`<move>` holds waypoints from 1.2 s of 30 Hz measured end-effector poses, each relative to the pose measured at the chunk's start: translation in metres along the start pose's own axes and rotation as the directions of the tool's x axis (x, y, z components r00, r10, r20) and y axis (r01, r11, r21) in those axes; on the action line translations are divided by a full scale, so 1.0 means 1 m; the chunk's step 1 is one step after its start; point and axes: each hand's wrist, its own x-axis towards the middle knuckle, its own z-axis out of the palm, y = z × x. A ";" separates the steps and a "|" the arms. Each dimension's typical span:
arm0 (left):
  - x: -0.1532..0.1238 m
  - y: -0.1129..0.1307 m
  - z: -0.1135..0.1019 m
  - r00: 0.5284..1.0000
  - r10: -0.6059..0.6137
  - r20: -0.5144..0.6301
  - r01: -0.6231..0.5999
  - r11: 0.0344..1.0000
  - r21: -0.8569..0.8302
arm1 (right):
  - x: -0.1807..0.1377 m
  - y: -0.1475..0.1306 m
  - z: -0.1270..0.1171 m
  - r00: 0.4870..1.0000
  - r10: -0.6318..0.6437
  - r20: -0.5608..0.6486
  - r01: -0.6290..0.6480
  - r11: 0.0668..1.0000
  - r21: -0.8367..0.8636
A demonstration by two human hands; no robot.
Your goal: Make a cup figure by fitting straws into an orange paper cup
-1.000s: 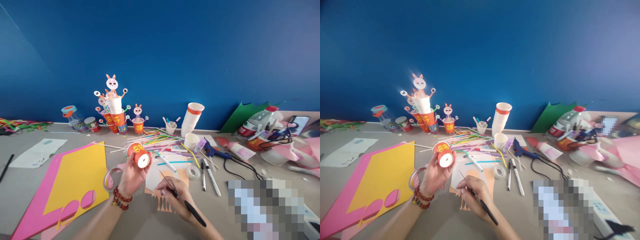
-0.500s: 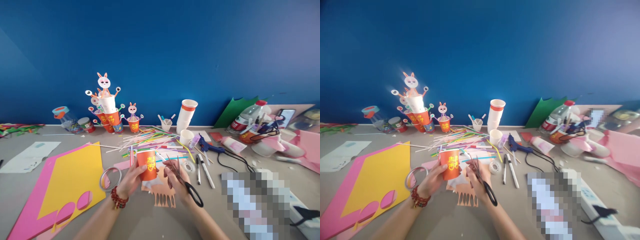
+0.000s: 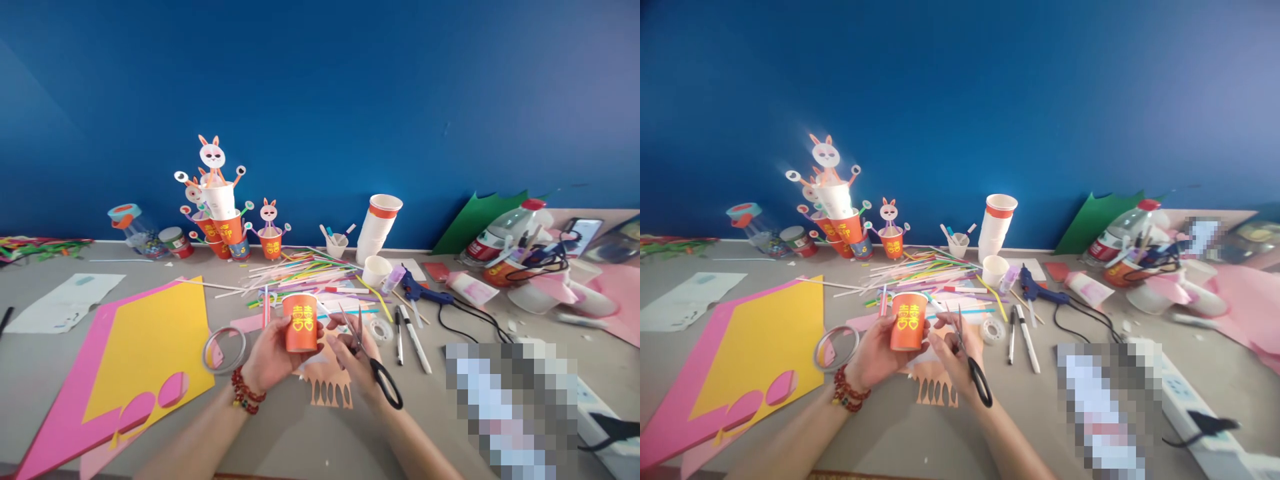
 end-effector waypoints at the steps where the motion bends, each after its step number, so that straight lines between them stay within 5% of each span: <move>1: 0.001 -0.002 -0.003 1.000 0.001 0.027 -0.001 1.000 0.018 | 0.000 -0.001 -0.001 1.000 -0.018 -0.021 0.018 1.000 -0.002; 6: 0.001 -0.011 -0.010 0.986 -0.036 0.161 0.013 0.991 0.137 | -0.001 -0.012 -0.008 0.991 -0.130 -0.026 0.127 0.989 -0.078; 10: -0.002 -0.019 -0.007 0.980 -0.054 0.193 0.003 0.967 0.256 | -0.003 -0.014 -0.010 0.992 -0.051 0.112 0.054 0.998 -0.020; 14: -0.005 -0.016 0.000 0.974 0.072 0.215 -0.160 0.890 0.428 | -0.001 -0.015 -0.011 0.989 -0.019 0.143 0.007 0.996 0.084; 18: -0.010 0.001 0.010 0.882 0.340 0.328 -0.469 0.555 0.687 | 0.003 -0.017 -0.014 0.971 -0.032 0.236 0.001 0.992 0.130; 21: -0.018 0.012 0.020 0.872 0.292 0.393 -0.465 0.242 0.851 | 0.002 -0.014 -0.014 0.953 -0.048 0.299 0.016 0.994 0.109; 24: -0.026 0.015 0.030 0.914 0.228 0.336 -0.359 0.065 0.931 | -0.001 -0.012 -0.012 0.971 -0.050 0.233 0.043 0.999 0.033; 30: -0.024 0.017 0.035 0.850 0.371 0.374 -0.326 -0.187 0.927 | -0.005 -0.017 -0.008 0.982 -0.188 -0.023 0.184 0.976 -0.120; 36: -0.017 0.022 0.029 0.822 0.353 0.448 -0.368 -0.273 0.889 | -0.014 -0.021 -0.002 0.972 -0.192 0.133 0.216 0.957 -0.195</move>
